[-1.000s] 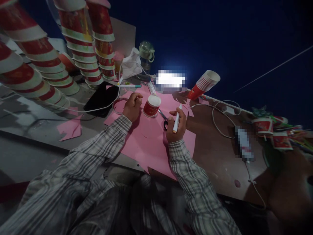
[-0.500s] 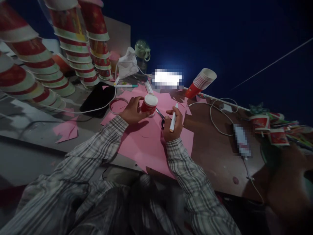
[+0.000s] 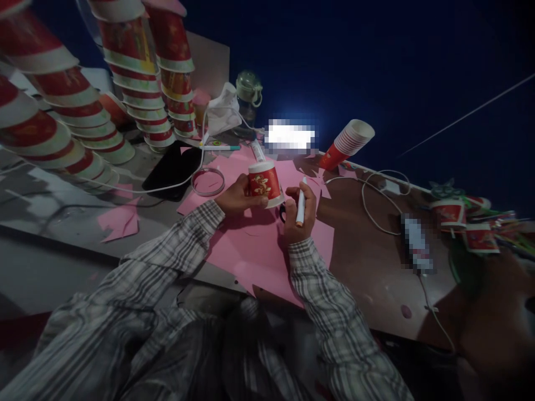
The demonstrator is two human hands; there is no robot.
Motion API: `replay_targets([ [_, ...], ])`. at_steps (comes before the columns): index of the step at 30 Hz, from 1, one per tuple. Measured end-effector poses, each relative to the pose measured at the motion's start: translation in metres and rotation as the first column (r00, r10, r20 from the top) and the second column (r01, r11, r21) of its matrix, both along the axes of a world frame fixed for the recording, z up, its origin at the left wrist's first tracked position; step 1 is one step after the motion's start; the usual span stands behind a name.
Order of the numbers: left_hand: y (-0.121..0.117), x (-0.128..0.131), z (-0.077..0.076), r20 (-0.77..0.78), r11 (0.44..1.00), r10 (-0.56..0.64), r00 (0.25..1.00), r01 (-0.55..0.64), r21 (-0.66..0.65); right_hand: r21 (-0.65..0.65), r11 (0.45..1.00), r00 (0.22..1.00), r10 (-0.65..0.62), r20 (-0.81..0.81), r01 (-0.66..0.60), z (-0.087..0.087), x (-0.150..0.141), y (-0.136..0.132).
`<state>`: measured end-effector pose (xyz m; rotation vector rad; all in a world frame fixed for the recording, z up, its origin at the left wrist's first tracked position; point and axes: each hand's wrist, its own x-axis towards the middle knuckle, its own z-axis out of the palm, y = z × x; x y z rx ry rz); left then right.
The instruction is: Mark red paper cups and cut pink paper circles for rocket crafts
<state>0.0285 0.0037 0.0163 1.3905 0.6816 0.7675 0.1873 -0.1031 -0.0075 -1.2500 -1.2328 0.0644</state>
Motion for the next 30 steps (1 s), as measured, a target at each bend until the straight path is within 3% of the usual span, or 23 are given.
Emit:
replay_targets([
  [2, -0.006, 0.001, 0.006, 0.127, 0.974, -0.188, 0.974, 0.201, -0.100, -0.011, 0.999, 0.999, 0.039, -0.013, -0.039, 0.001, -0.001, -0.001],
  [3, -0.009, 0.002, 0.009, 0.180, 0.960, -0.215, 0.960, 0.242, -0.139, -0.018, 0.998, 0.999, 0.053, -0.013, -0.053, 0.002, -0.002, -0.002],
  [10, -0.017, 0.010, 0.002, 0.268, 0.942, -0.085, 0.960, 0.165, -0.293, -0.040, 0.999, 1.000, -0.018, -0.005, 0.018, 0.001, -0.002, -0.002],
  [16, -0.026, 0.015, 0.003, 0.439, 0.818, -0.084, 0.895, 0.313, -0.483, -0.048, 0.996, 0.997, -0.073, 0.018, 0.074, 0.000, -0.002, 0.000],
  [18, -0.028, 0.015, 0.005, 0.470, 0.799, -0.059, 0.881, 0.324, -0.506, -0.040, 0.995, 0.995, -0.084, 0.058, 0.087, 0.001, -0.003, 0.000],
  [24, -0.030, 0.016, 0.004, 0.485, 0.848, -0.016, 0.874, 0.269, -0.456, -0.076, 0.993, 0.984, -0.075, 0.159, 0.088, 0.003, -0.007, -0.004],
  [30, -0.021, 0.013, 0.004, 0.371, 0.903, 0.022, 0.928, 0.140, -0.406, 0.042, 0.998, 0.999, -0.049, -0.006, 0.049, 0.011, 0.002, -0.005],
])
